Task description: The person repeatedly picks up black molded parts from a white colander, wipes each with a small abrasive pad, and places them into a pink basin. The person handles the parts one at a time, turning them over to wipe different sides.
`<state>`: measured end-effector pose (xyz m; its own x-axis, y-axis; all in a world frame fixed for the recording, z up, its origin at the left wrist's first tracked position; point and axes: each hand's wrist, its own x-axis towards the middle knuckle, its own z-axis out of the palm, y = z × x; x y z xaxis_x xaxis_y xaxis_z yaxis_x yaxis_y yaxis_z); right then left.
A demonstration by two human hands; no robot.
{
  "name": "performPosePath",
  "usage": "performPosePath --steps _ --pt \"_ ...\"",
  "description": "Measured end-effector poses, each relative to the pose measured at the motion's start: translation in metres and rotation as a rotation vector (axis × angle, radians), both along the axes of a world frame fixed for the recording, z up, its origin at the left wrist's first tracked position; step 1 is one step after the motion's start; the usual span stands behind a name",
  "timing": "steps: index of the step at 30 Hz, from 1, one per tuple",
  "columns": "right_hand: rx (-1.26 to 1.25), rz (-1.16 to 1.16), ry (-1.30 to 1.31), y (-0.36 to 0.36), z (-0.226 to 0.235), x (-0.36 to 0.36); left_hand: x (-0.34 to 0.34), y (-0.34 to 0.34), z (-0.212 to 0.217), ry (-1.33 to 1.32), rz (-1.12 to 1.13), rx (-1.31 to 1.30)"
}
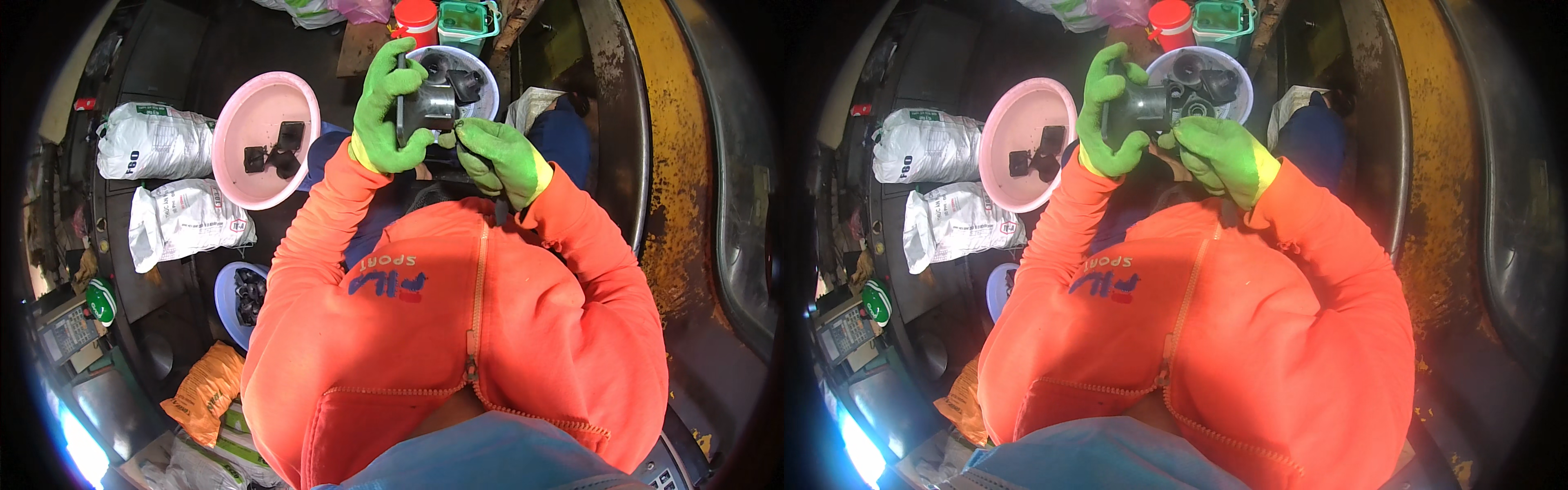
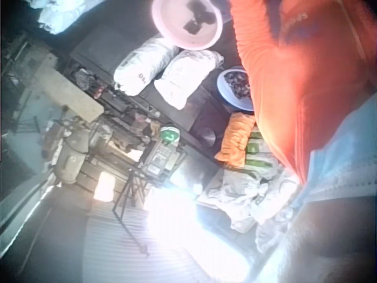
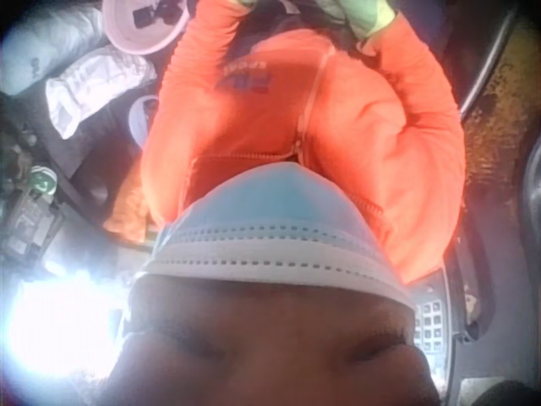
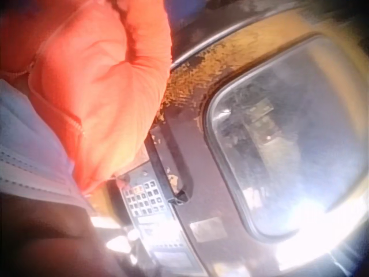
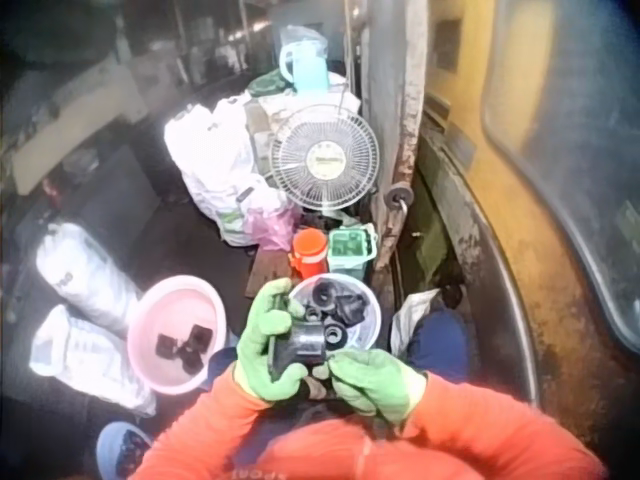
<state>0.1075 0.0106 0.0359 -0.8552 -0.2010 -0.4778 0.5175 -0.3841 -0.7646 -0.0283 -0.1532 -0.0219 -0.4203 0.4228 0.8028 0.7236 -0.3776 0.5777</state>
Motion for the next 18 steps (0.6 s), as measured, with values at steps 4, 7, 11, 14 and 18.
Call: performPosePath --steps 4,7,11,14,18 --pt "-0.28 0.036 -0.121 0.006 -0.001 0.001 -0.004 -0.002 -0.001 0.159 0.015 -0.041" --pt "-0.51 0.063 -0.149 0.014 -0.006 -0.007 -0.007 -0.005 -0.003 0.278 0.084 -0.052" --pt "-0.287 -0.141 -0.009 0.018 -0.015 -0.021 0.0 0.006 -0.006 0.209 0.112 0.128" --pt "-0.014 -0.095 0.118 0.017 -0.022 -0.03 0.015 0.016 -0.009 0.295 0.135 0.107" --pt "0.77 -0.105 0.831 0.029 -0.022 -0.04 0.038 0.008 -0.01 -0.295 -0.021 -0.012"
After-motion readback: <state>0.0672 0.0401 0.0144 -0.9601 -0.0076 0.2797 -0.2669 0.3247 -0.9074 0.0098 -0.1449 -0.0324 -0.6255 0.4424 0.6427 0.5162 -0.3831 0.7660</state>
